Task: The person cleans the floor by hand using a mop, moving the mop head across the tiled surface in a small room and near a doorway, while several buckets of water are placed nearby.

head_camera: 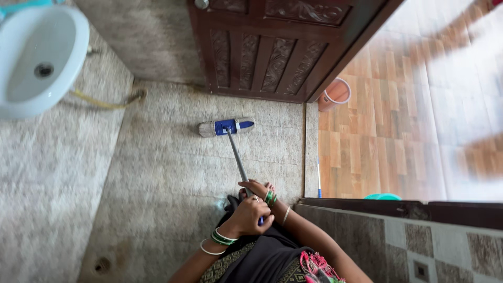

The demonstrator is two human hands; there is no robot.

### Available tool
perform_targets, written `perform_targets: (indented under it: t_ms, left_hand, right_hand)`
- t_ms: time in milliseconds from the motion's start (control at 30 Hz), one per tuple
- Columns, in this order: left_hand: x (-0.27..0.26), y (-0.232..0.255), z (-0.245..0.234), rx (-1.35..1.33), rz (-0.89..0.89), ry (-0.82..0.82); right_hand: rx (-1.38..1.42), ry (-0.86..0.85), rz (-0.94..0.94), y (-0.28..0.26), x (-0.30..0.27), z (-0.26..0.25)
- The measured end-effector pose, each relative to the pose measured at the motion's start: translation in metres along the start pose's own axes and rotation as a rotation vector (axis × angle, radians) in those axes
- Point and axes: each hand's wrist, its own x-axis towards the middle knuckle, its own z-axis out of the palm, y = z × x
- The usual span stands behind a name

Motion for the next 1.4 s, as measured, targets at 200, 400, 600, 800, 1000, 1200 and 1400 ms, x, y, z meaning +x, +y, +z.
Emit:
perform_targets:
  t_ms: [200, 400, 600, 800, 1000, 1200, 1400]
  left_hand:
    - [0.002, 0.025, -0.006, -0.13, 0.15, -0.003]
    - [0.003, 0.027, -0.003, -0.187, 0.131, 0.052]
    - [0.016, 0.014, 0.005, -0.179, 0.114, 0.049]
    - [0.043, -0.037, 0.028, -0.065, 0.038, 0.025]
    - [0.085, -0.071, 0.057, 0.037, 0.004, 0.061]
    - [0.137, -0.06, 0.039, 0.021, -0.042, 0.074]
    - [0.174, -0.039, 0.013, 0.009, -0.038, 0.182]
  right_hand:
    - [-0.311, 0.151, 0.16, 0.013, -0.019, -0.01]
    - [-0.35, 0.124, 0.206, 0.018, -0.014, -0.025]
    - [-0.34, 0.182, 0.147, 0.009, 0.0, -0.032]
    - [-0.426, 0.124, 0.066, -0.032, 0.046, -0.038]
    - [-0.501, 0.1, 0.073, -0.082, 0.066, -0.053]
    - [-0.231, 0.075, 0.159, -0.113, 0.067, -0.064]
    - [-0.554, 0.116, 0.197, -0.129, 0.075, -0.073]
